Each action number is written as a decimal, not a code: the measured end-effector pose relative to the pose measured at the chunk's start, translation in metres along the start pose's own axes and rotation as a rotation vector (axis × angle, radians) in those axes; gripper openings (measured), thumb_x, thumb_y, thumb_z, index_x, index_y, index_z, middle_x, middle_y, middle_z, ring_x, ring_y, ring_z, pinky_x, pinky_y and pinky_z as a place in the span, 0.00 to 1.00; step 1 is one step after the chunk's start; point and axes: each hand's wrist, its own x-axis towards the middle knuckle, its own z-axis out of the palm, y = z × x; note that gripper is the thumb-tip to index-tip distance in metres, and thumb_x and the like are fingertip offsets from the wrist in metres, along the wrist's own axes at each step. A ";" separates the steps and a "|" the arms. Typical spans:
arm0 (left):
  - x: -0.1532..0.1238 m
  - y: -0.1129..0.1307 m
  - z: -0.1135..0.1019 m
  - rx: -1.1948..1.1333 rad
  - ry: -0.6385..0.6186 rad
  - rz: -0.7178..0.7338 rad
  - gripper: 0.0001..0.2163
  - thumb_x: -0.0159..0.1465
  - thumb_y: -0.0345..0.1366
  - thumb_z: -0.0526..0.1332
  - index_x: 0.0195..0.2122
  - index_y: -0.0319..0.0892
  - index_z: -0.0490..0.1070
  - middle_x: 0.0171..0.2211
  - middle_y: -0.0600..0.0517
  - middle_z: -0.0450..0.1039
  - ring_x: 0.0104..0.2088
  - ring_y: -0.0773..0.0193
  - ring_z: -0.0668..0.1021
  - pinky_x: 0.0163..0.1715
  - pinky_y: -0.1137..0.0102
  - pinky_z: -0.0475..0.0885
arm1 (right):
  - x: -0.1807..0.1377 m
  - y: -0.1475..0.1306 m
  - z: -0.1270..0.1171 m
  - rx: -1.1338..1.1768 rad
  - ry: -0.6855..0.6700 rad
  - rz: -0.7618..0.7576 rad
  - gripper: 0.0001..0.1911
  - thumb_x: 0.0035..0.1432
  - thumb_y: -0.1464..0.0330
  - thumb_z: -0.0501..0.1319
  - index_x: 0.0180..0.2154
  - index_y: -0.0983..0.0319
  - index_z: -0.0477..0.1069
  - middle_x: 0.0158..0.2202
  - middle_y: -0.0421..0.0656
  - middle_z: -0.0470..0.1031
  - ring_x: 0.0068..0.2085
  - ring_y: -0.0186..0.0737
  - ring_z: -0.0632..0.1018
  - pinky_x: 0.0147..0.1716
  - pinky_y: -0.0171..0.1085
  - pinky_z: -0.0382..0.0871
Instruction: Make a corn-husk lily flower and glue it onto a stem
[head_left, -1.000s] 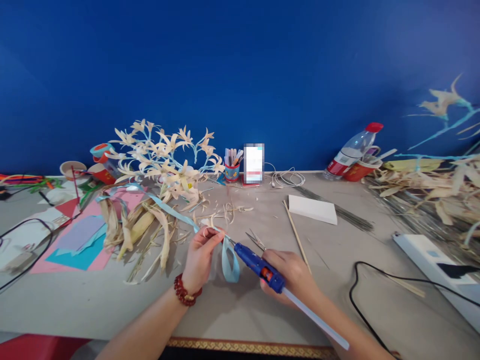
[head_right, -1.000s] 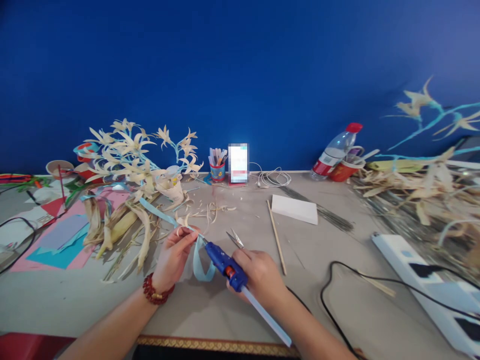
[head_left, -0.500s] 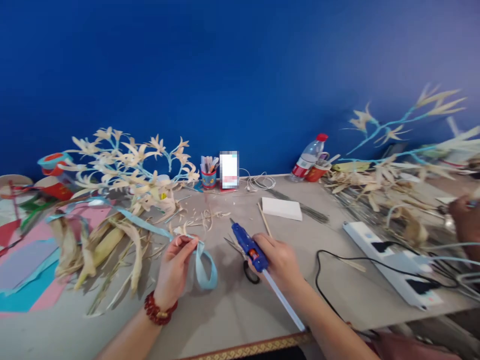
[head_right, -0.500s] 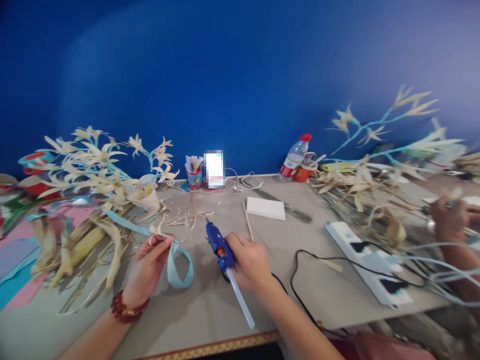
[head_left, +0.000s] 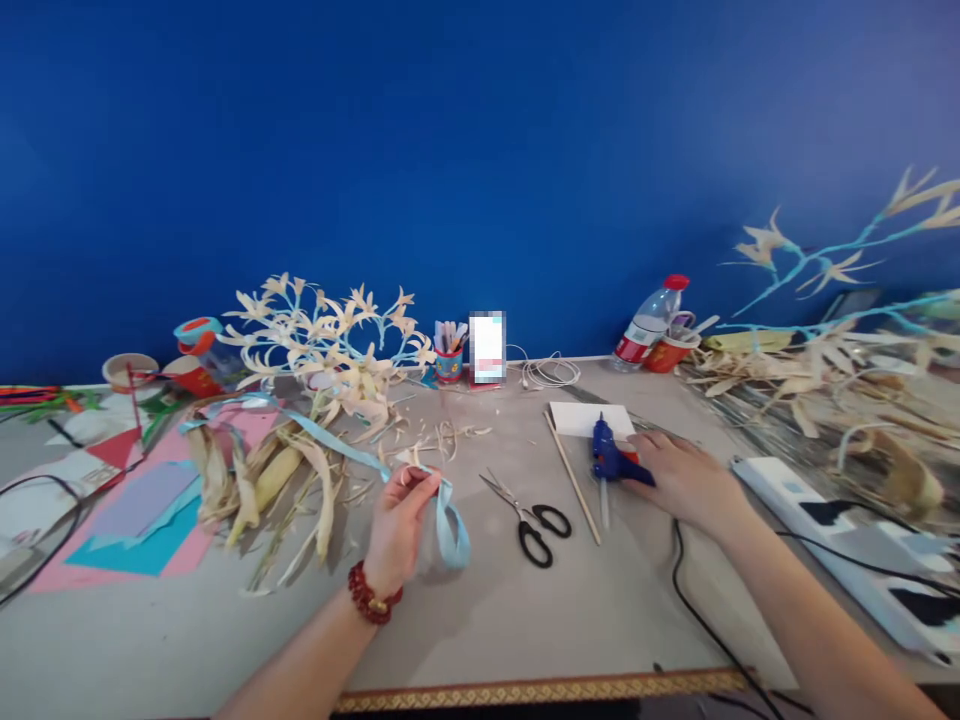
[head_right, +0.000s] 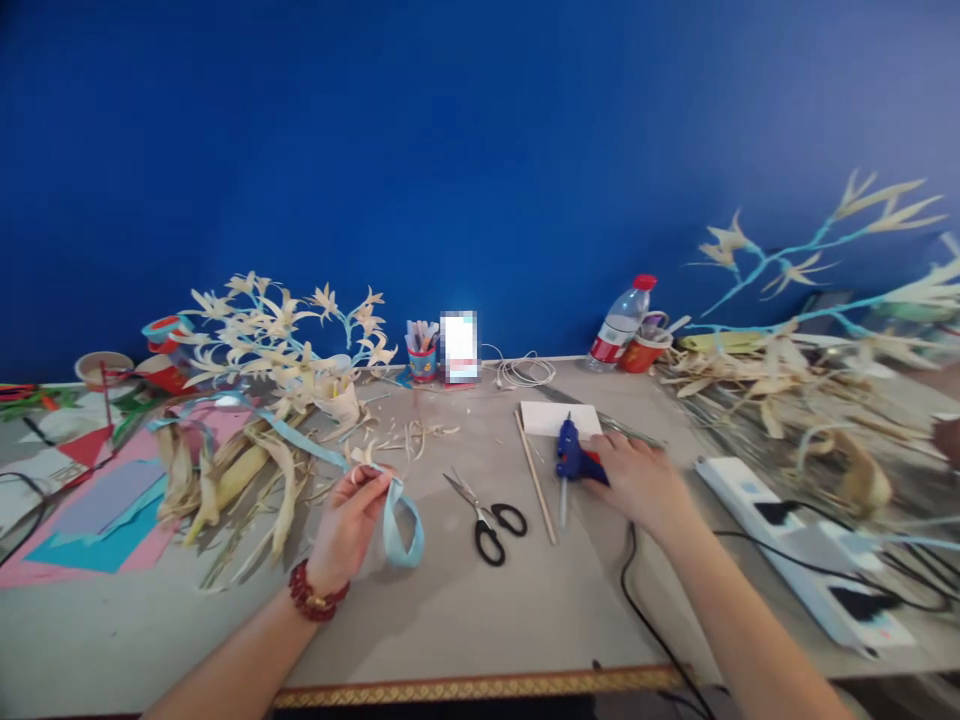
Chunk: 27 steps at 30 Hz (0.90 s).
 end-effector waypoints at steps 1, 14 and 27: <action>0.000 0.001 0.000 -0.007 -0.001 0.000 0.07 0.49 0.31 0.70 0.24 0.40 0.71 0.27 0.55 0.75 0.28 0.70 0.75 0.32 0.75 0.70 | -0.002 -0.012 -0.005 0.007 0.092 -0.022 0.18 0.55 0.64 0.61 0.47 0.63 0.68 0.49 0.54 0.71 0.43 0.56 0.74 0.37 0.47 0.68; -0.012 0.005 0.007 -0.100 -0.028 -0.069 0.06 0.50 0.30 0.70 0.24 0.40 0.72 0.26 0.56 0.73 0.29 0.72 0.74 0.33 0.77 0.68 | 0.007 -0.202 -0.032 0.388 0.757 -0.767 0.12 0.65 0.72 0.51 0.44 0.61 0.73 0.39 0.41 0.79 0.42 0.39 0.73 0.50 0.40 0.62; -0.023 0.005 0.010 0.009 -0.079 0.032 0.03 0.53 0.30 0.68 0.28 0.40 0.75 0.29 0.54 0.74 0.29 0.69 0.73 0.33 0.74 0.68 | -0.005 -0.207 -0.023 0.590 0.800 -0.635 0.08 0.57 0.75 0.60 0.38 0.60 0.74 0.36 0.42 0.78 0.37 0.39 0.73 0.38 0.41 0.65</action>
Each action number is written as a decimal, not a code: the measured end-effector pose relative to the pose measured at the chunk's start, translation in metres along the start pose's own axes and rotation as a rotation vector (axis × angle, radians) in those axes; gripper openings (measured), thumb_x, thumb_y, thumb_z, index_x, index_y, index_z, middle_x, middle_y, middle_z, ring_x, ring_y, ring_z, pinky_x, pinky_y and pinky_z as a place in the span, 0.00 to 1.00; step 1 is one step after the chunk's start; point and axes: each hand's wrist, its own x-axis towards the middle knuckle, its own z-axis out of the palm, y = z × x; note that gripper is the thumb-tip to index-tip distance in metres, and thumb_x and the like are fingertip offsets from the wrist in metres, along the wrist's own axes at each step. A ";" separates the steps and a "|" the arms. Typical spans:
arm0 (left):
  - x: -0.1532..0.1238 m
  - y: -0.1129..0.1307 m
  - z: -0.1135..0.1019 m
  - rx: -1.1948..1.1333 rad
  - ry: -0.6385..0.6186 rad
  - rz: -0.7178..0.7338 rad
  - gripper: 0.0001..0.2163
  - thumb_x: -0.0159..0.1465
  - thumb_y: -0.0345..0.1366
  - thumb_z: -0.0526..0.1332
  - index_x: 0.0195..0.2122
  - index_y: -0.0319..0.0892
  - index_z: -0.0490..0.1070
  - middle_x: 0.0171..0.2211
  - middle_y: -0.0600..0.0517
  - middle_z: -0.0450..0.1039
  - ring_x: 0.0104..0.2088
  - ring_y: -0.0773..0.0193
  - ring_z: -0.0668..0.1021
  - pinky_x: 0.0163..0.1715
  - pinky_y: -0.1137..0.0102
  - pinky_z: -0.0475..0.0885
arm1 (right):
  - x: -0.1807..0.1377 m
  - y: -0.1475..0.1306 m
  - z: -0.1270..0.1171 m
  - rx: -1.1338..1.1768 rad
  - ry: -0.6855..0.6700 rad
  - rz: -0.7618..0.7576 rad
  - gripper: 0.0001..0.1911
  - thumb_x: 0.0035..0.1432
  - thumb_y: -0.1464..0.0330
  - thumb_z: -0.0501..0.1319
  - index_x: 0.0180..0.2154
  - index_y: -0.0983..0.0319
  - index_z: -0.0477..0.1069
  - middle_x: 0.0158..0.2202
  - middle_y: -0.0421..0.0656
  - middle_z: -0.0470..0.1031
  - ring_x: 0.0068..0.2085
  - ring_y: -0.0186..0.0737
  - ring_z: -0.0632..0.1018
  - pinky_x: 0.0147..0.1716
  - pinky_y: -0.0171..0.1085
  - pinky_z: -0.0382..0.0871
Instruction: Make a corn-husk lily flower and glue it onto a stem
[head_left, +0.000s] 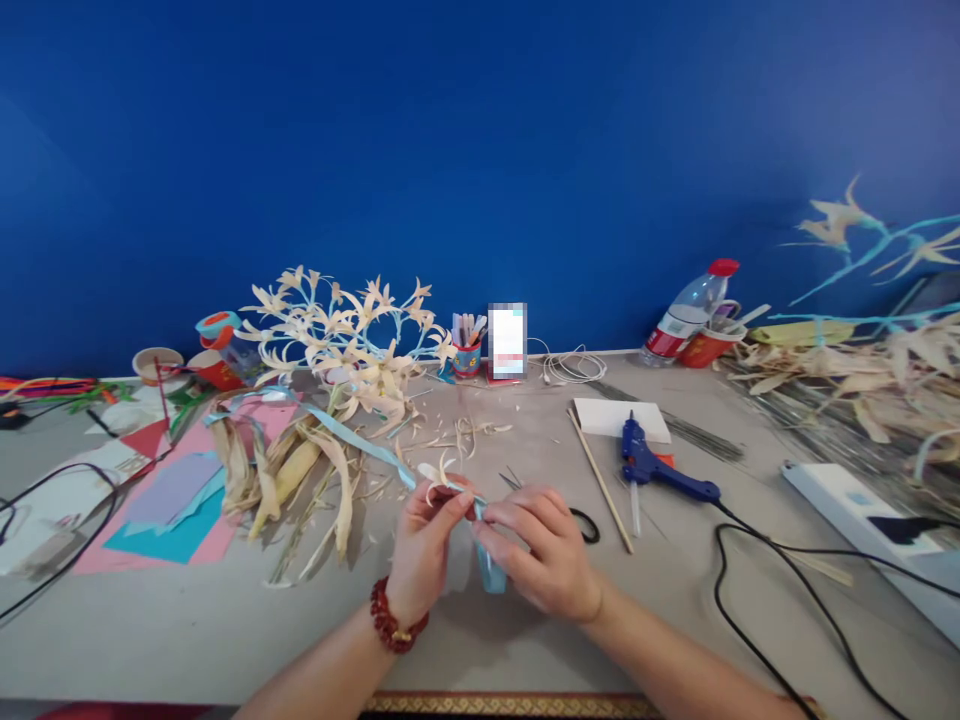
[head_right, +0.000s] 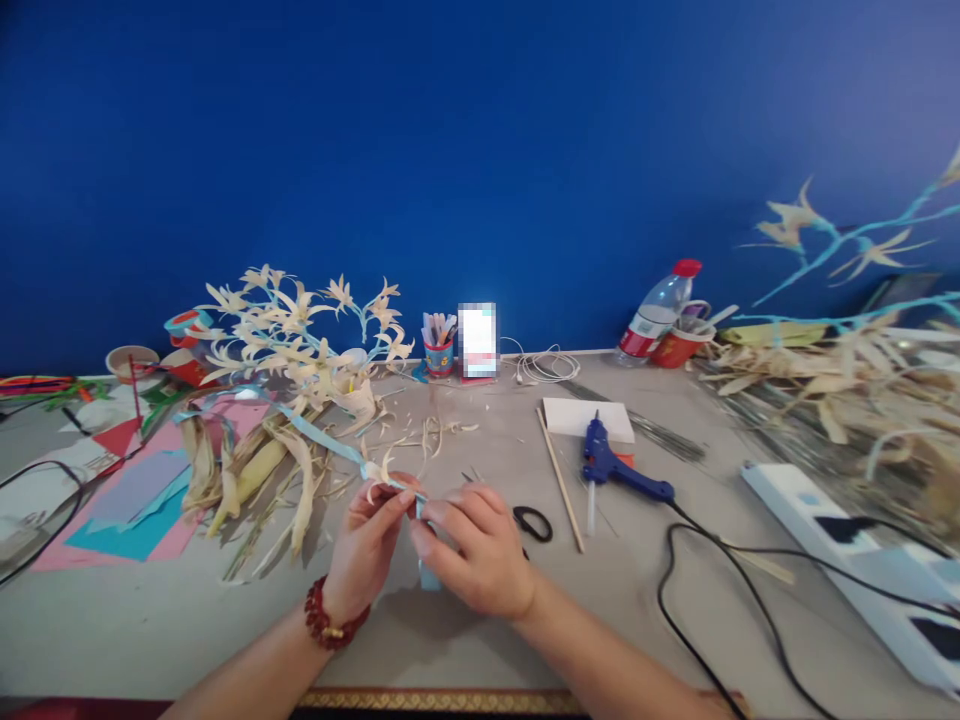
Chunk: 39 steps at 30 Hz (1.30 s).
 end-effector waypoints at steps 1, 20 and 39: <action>0.000 0.000 0.000 0.001 -0.004 0.001 0.03 0.53 0.30 0.68 0.28 0.40 0.75 0.30 0.54 0.74 0.29 0.69 0.73 0.33 0.74 0.68 | 0.000 -0.001 0.000 0.004 0.001 -0.005 0.08 0.57 0.75 0.60 0.38 0.60 0.74 0.36 0.42 0.78 0.37 0.39 0.73 0.38 0.41 0.65; -0.003 0.000 0.001 -0.028 -0.011 0.012 0.02 0.53 0.31 0.68 0.27 0.41 0.76 0.30 0.53 0.76 0.33 0.68 0.74 0.36 0.74 0.68 | 0.000 0.001 0.001 0.059 0.078 -0.001 0.08 0.56 0.75 0.60 0.39 0.62 0.74 0.33 0.44 0.77 0.37 0.41 0.72 0.38 0.42 0.68; 0.000 -0.001 -0.007 0.189 -0.175 0.077 0.01 0.58 0.30 0.64 0.29 0.41 0.75 0.33 0.53 0.68 0.35 0.67 0.70 0.36 0.73 0.66 | -0.004 0.009 0.011 0.926 0.225 0.789 0.04 0.55 0.72 0.63 0.31 0.59 0.69 0.32 0.41 0.68 0.36 0.38 0.71 0.36 0.37 0.66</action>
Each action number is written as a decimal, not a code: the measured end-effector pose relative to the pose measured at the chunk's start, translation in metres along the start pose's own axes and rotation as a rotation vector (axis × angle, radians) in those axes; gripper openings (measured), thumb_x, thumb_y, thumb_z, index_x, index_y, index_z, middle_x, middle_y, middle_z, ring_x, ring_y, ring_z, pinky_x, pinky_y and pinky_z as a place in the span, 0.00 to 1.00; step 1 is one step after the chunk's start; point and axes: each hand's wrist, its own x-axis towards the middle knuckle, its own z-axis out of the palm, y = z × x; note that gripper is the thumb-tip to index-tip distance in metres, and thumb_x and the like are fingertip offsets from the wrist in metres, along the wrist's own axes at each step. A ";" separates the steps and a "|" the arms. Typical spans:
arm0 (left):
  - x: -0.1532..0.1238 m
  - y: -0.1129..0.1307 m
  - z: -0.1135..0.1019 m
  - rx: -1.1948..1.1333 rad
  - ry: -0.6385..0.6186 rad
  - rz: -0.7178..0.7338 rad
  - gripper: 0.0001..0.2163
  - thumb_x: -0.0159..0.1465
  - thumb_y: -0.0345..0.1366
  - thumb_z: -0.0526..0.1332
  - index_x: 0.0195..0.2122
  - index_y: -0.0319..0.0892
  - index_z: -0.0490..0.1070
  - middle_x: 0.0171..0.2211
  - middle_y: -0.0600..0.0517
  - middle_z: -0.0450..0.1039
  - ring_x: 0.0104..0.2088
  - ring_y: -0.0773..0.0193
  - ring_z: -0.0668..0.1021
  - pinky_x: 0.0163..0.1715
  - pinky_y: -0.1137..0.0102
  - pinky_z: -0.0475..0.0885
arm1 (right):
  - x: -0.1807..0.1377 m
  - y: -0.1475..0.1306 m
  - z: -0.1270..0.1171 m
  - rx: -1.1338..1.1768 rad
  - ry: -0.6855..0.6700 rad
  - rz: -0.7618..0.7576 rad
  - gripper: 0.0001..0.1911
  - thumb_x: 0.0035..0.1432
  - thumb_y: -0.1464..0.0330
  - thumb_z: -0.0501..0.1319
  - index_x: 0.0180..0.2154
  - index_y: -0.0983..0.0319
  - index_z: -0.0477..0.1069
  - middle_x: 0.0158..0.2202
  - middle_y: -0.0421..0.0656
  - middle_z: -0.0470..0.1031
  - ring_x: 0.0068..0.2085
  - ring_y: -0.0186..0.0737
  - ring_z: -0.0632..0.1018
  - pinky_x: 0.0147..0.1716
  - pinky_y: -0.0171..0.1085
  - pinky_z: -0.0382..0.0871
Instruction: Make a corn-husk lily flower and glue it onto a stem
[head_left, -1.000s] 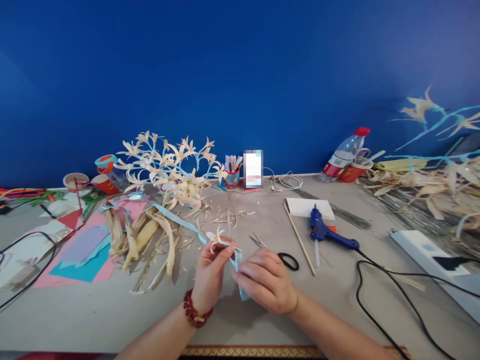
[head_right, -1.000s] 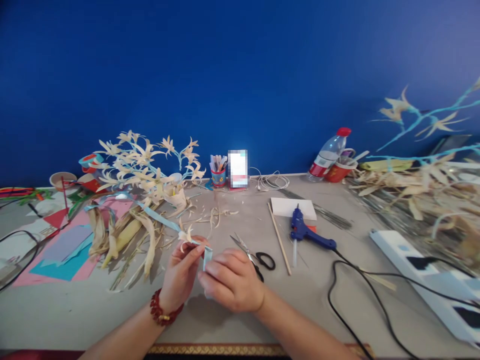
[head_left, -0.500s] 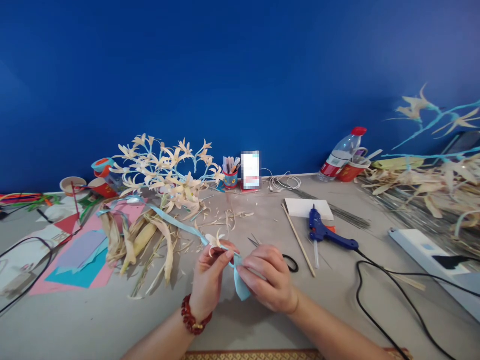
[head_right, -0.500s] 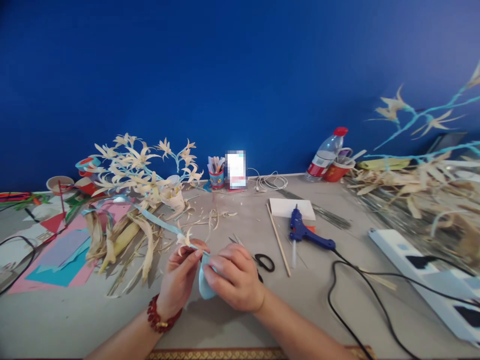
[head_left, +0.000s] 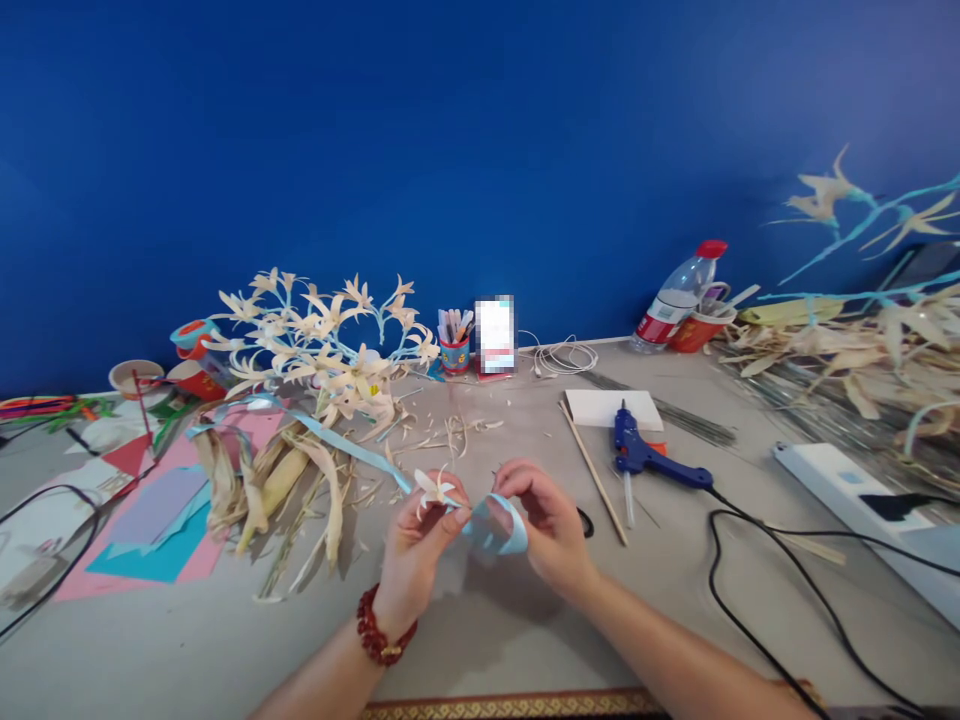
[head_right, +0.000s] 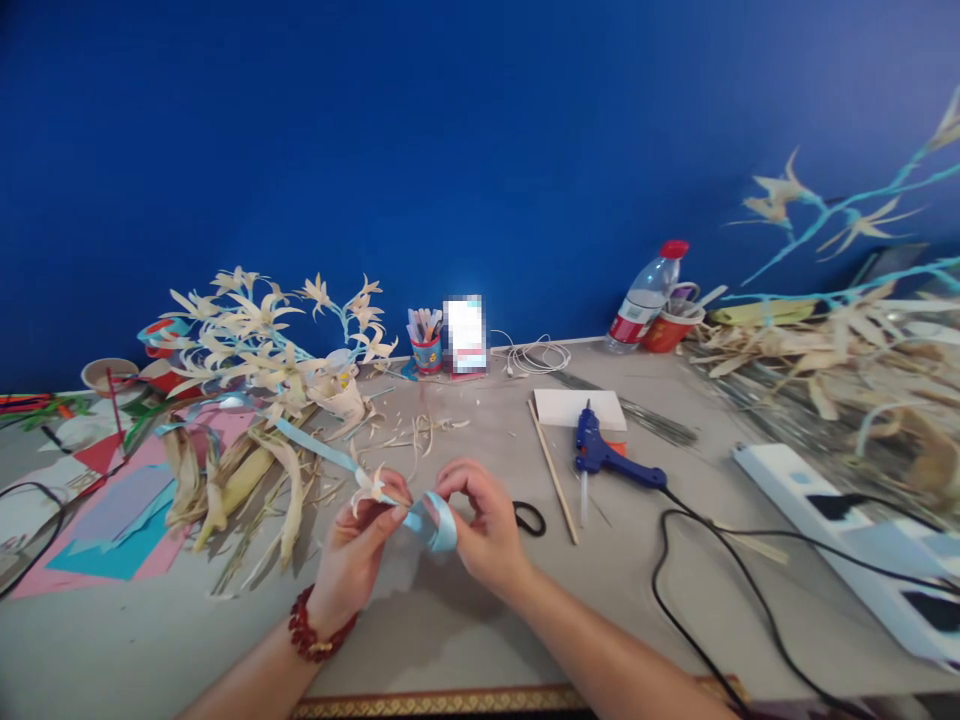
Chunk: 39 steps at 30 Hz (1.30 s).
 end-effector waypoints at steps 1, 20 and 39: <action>0.000 0.000 0.000 0.001 -0.001 0.004 0.01 0.58 0.30 0.64 0.29 0.41 0.75 0.33 0.53 0.67 0.35 0.67 0.70 0.35 0.73 0.66 | 0.002 0.000 0.001 0.066 0.013 0.076 0.04 0.54 0.71 0.64 0.29 0.60 0.69 0.32 0.41 0.68 0.35 0.37 0.71 0.35 0.36 0.65; 0.002 0.006 0.004 0.150 -0.027 0.134 0.03 0.54 0.33 0.66 0.25 0.42 0.77 0.32 0.49 0.69 0.38 0.58 0.71 0.38 0.66 0.69 | 0.006 0.002 0.008 0.626 -0.163 0.914 0.15 0.39 0.66 0.72 0.23 0.63 0.66 0.15 0.33 0.67 0.15 0.26 0.66 0.16 0.28 0.59; 0.005 0.008 0.011 0.051 0.041 0.050 0.04 0.53 0.37 0.68 0.24 0.43 0.76 0.26 0.51 0.73 0.34 0.61 0.74 0.50 0.58 0.66 | 0.009 0.012 0.001 0.624 -0.265 1.035 0.12 0.41 0.68 0.69 0.28 0.64 0.70 0.23 0.36 0.72 0.21 0.28 0.70 0.25 0.31 0.66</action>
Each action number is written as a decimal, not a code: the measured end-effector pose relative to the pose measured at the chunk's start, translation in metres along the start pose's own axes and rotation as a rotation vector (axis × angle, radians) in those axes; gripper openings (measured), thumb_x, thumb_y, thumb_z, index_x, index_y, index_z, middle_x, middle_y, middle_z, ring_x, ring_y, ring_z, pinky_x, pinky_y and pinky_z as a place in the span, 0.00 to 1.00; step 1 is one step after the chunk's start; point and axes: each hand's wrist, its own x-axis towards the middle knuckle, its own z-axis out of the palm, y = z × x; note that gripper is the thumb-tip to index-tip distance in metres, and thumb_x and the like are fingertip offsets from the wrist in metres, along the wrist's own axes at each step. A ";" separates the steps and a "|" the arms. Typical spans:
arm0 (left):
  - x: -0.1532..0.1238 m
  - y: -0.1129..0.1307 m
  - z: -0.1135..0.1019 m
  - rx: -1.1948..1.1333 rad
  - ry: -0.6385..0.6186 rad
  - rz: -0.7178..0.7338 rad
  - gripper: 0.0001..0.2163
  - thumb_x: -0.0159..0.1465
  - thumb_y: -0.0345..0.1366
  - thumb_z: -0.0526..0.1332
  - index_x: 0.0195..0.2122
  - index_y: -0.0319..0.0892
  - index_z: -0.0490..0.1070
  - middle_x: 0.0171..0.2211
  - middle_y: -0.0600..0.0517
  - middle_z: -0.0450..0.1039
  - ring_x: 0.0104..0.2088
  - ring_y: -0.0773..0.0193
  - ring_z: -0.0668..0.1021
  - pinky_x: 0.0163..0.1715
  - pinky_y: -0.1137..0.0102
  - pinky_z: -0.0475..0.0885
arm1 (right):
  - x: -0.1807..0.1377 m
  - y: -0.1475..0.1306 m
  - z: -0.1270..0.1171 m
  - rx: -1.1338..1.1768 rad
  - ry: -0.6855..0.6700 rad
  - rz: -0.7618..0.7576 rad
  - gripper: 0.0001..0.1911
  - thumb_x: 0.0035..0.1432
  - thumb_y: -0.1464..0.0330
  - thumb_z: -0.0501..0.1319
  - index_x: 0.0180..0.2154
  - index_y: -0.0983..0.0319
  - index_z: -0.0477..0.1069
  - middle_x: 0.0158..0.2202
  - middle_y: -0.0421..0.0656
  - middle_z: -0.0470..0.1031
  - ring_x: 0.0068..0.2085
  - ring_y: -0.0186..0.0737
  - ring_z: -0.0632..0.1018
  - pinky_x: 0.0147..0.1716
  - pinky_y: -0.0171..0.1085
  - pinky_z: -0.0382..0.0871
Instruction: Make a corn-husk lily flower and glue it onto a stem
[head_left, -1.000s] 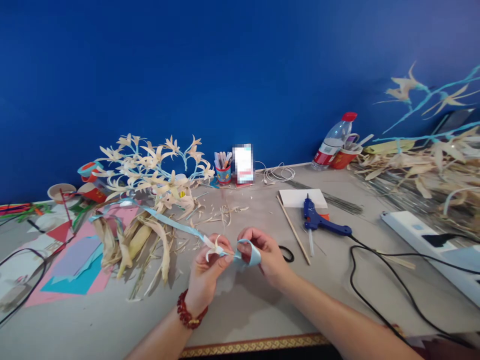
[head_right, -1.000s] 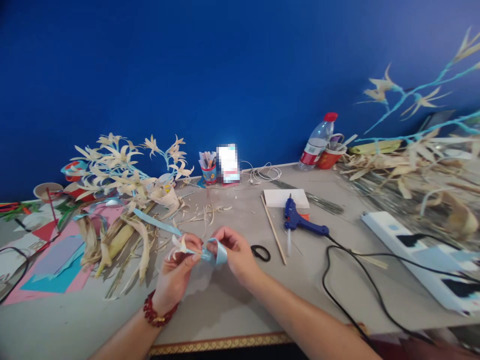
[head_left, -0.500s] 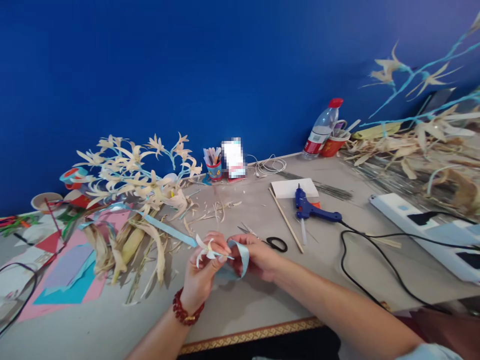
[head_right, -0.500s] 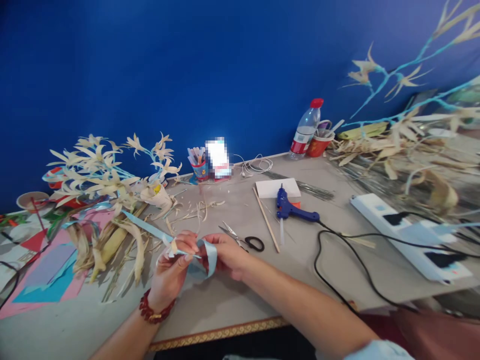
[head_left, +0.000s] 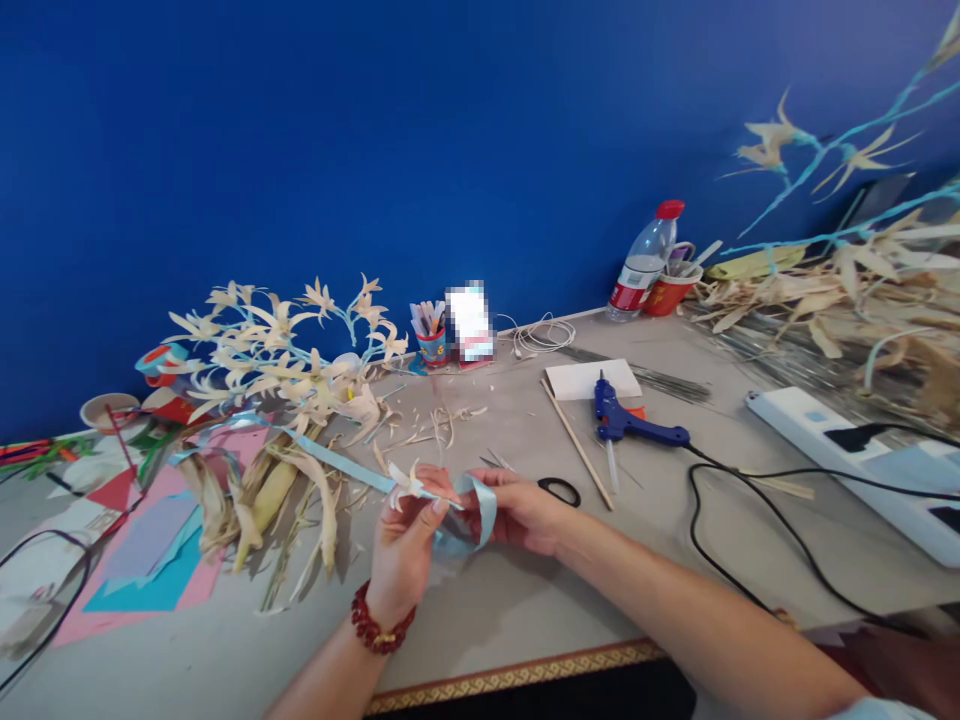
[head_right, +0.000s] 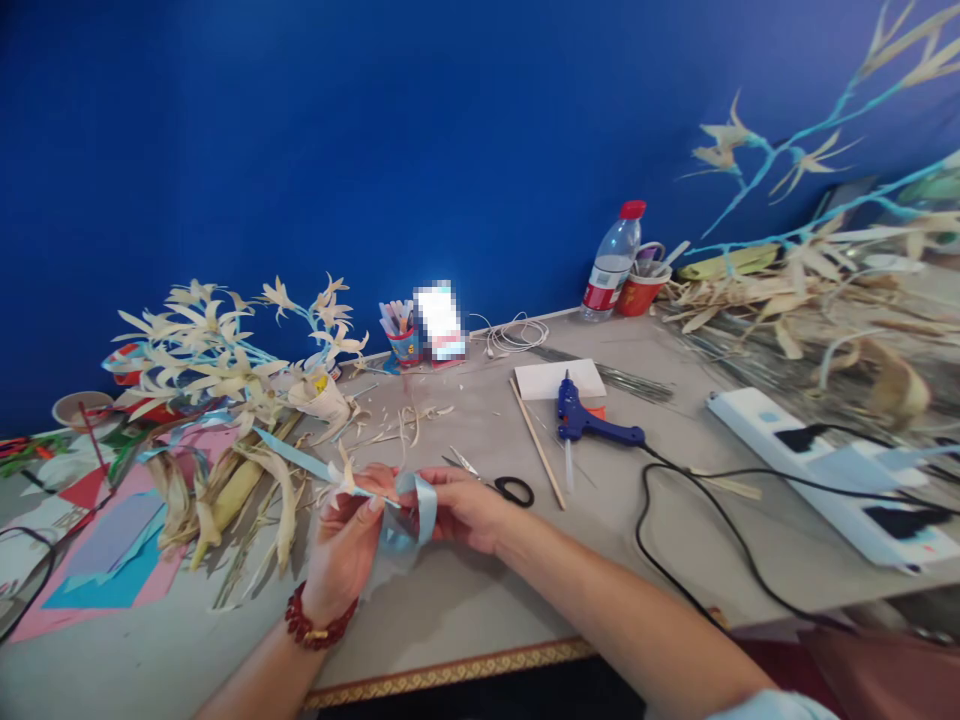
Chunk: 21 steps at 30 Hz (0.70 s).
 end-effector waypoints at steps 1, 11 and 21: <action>0.000 0.000 0.000 -0.025 0.022 -0.014 0.04 0.52 0.37 0.68 0.24 0.43 0.76 0.27 0.51 0.73 0.34 0.61 0.74 0.50 0.59 0.66 | 0.000 -0.001 -0.001 -0.051 0.052 -0.064 0.11 0.43 0.69 0.67 0.30 0.64 0.70 0.23 0.36 0.71 0.22 0.29 0.70 0.26 0.31 0.67; 0.003 -0.007 -0.003 -0.259 0.181 -0.141 0.05 0.52 0.32 0.68 0.25 0.42 0.71 0.31 0.53 0.74 0.36 0.65 0.75 0.41 0.69 0.70 | -0.013 0.000 0.013 -0.796 0.191 -0.890 0.11 0.54 0.68 0.61 0.41 0.61 0.68 0.43 0.46 0.71 0.46 0.43 0.72 0.48 0.43 0.66; -0.002 -0.009 0.002 -0.254 0.221 -0.150 0.03 0.52 0.32 0.68 0.25 0.42 0.75 0.31 0.54 0.76 0.35 0.67 0.76 0.37 0.73 0.71 | 0.003 0.019 0.025 -0.305 0.149 -0.590 0.17 0.49 0.57 0.68 0.25 0.62 0.65 0.27 0.37 0.66 0.30 0.33 0.68 0.32 0.32 0.63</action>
